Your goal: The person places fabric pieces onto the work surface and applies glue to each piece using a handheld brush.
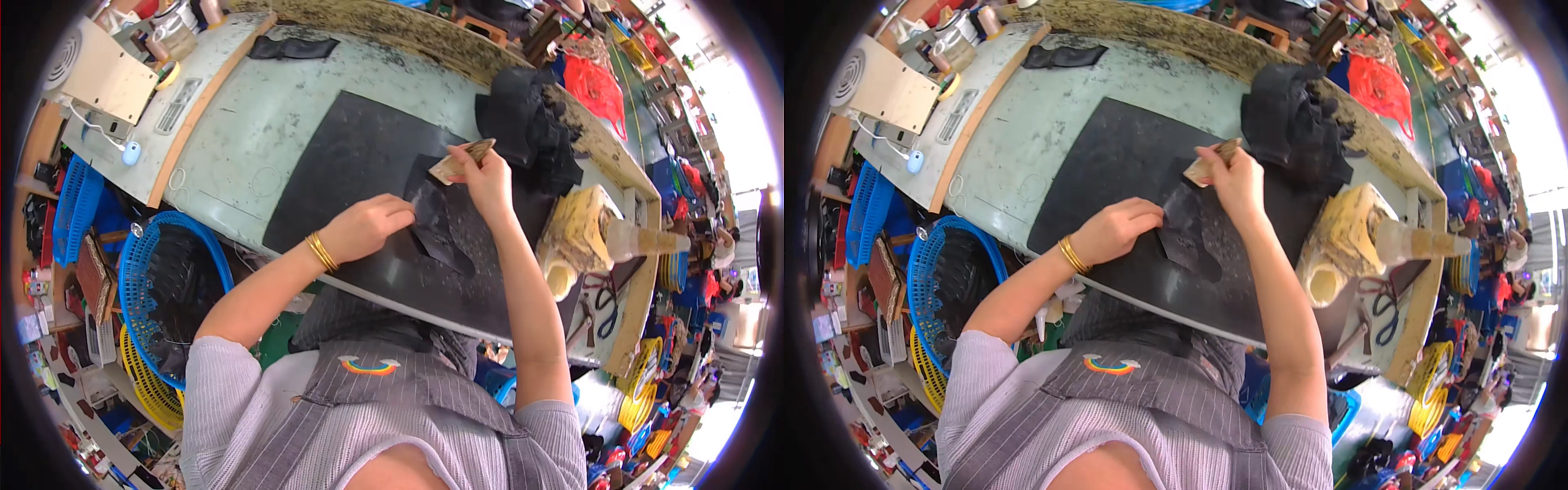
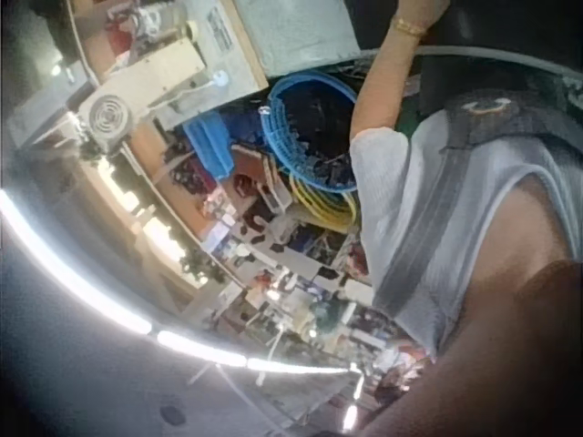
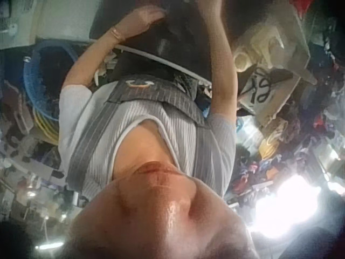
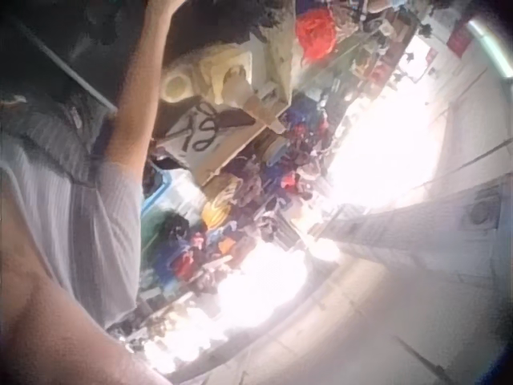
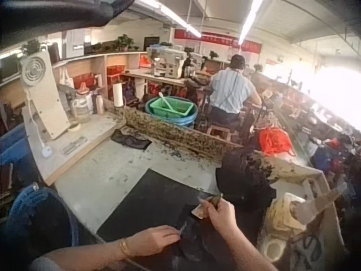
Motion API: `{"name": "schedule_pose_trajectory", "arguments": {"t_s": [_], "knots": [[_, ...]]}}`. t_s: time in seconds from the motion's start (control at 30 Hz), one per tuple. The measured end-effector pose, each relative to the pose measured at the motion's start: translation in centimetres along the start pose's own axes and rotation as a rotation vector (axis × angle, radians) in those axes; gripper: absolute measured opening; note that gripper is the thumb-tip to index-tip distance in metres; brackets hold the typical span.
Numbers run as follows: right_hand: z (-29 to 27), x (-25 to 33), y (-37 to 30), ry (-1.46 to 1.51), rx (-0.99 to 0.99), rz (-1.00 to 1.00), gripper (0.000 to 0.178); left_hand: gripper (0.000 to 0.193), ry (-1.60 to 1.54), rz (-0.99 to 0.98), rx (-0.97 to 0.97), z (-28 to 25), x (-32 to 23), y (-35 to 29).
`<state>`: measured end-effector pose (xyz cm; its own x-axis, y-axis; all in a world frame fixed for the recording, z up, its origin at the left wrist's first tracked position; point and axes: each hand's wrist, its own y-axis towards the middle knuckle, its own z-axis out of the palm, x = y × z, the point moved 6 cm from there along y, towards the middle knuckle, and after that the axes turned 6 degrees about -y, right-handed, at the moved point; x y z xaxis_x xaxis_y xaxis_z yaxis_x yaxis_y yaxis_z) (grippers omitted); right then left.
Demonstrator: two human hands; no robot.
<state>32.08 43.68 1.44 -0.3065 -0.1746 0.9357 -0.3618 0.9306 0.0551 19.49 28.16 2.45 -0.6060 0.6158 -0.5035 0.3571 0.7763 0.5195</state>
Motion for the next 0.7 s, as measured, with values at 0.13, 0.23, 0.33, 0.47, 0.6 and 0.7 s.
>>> {"name": "schedule_pose_trajectory", "arguments": {"t_s": [0.13, 0.23, 0.33, 0.47, 0.6, 0.7], "knots": [[-2.6, 2.1, 1.8, -0.328, -0.197, -0.075, 0.028, 0.016, -0.239, -0.196, -0.208, -2.3, 2.5, 0.5], [-5.7, 4.1, -0.3, -0.160, -0.260, -0.016, 0.029, 0.017, -0.445, -0.422, -0.377, -6.7, 8.1, 0.4], [-9.3, 3.2, -3.7, -0.052, -0.341, 0.022, 0.023, 0.014, -0.983, -0.607, -0.621, -11.1, 15.9, 1.6], [-9.9, 3.2, -5.0, -0.114, -0.272, 0.119, 0.020, 0.007, -1.140, -0.634, -0.883, -17.3, 30.3, -2.5], [-10.2, 4.0, -2.9, -0.154, -0.263, 0.046, 0.023, 0.040, -0.086, -1.319, -0.835, -20.6, 37.4, -8.9], [-10.8, 4.4, 1.0, -0.450, -0.273, 0.078, 0.032, 0.027, 0.308, -0.585, -0.738, -15.1, 25.8, 6.0]]}}
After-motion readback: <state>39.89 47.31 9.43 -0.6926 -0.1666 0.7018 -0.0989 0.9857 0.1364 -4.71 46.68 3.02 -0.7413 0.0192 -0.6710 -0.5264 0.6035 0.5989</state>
